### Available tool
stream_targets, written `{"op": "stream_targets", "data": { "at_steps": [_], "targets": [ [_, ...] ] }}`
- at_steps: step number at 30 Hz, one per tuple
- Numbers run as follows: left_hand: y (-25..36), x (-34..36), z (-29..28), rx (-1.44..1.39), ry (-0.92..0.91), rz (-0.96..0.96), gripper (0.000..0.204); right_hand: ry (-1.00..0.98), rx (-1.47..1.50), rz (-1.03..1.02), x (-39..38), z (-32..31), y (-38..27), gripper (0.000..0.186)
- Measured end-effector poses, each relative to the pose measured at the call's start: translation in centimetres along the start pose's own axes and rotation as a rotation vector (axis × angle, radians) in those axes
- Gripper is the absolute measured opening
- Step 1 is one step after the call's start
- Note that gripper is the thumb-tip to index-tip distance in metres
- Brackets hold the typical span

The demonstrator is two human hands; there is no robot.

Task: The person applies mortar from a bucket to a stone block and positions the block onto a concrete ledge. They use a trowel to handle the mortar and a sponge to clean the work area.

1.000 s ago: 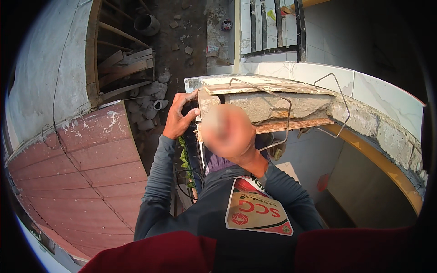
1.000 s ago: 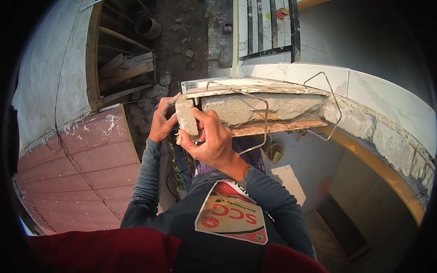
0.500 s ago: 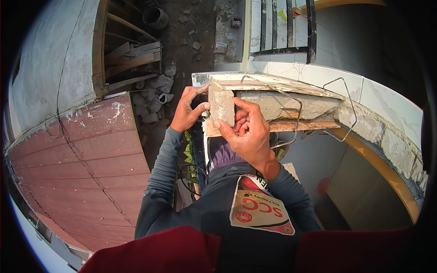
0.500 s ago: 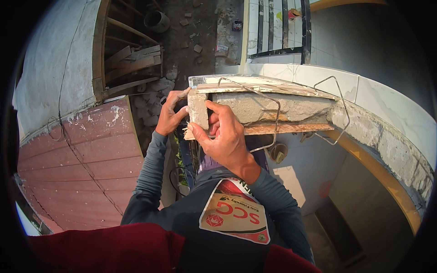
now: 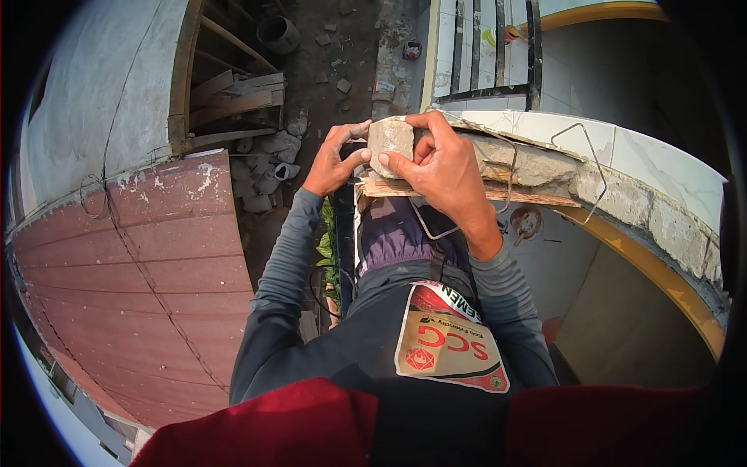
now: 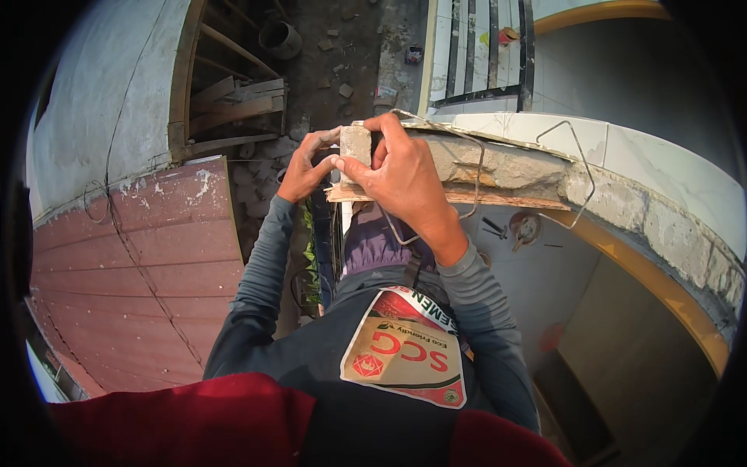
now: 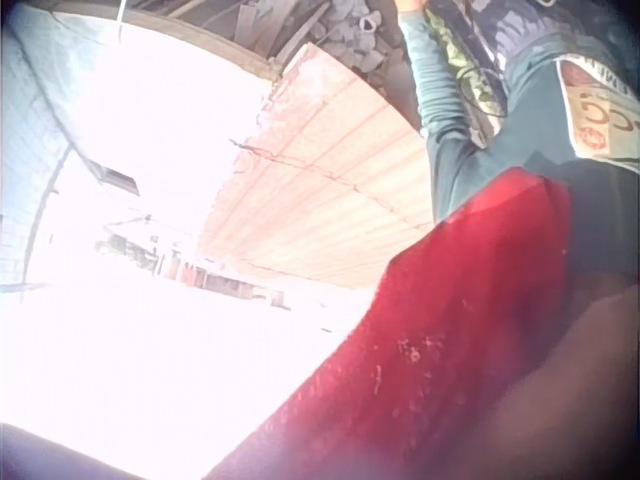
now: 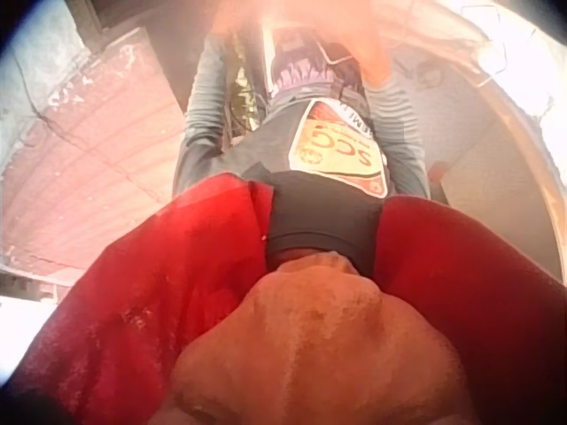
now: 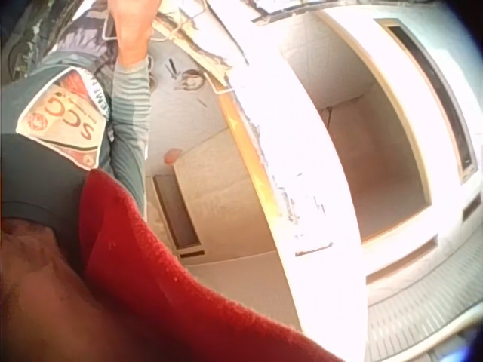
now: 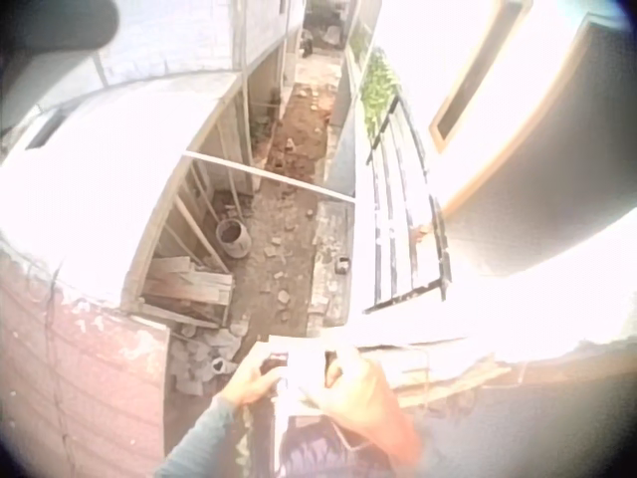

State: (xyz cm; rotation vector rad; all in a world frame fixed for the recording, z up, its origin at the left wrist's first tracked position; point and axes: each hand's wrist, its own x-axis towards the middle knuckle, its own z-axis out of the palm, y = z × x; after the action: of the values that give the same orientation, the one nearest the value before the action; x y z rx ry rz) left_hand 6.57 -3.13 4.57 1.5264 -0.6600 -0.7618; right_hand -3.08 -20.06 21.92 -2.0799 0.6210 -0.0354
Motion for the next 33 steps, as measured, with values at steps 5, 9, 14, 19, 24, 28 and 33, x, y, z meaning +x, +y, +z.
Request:
{"op": "stream_targets", "data": {
  "at_steps": [5, 9, 14, 19, 24, 28, 33],
  "targets": [
    [-0.2, -0.1, 0.0, -0.019, 0.0, -0.015, 0.054, -0.023, 0.038, 0.002, 0.2, -0.1, -0.1, 0.056],
    [-0.4, 0.3, 0.1, 0.017, -0.021, -0.003, 0.054, -0.046, 0.032, 0.03, 0.6, -0.4, -0.4, 0.051],
    [-0.8, 0.3, 0.2, -0.058, -0.008, 0.004, 0.055, -0.064, -0.085, -0.048, 0.9, -0.5, -0.5, 0.051],
    [-1.4, 0.3, 0.3, -0.053, -0.007, 0.009, 0.055, -0.046, -0.155, -0.087, 0.6, 0.3, -0.3, 0.052],
    [-1.2, 0.2, 0.1, -0.033, -0.023, 0.03, 0.054, -0.051, -0.063, -0.084, 1.3, 0.5, 0.4, 0.051],
    [-1.4, 0.1, 0.1, -0.072, -0.012, 0.005, 0.054, -0.037, 0.015, -0.106, 1.8, 1.1, 1.4, 0.051],
    [-0.7, 0.0, 0.3, -0.094, 0.017, 0.052, 0.053, -0.057, -0.068, -0.144, 2.1, 0.8, 0.8, 0.051]
  ]
}}
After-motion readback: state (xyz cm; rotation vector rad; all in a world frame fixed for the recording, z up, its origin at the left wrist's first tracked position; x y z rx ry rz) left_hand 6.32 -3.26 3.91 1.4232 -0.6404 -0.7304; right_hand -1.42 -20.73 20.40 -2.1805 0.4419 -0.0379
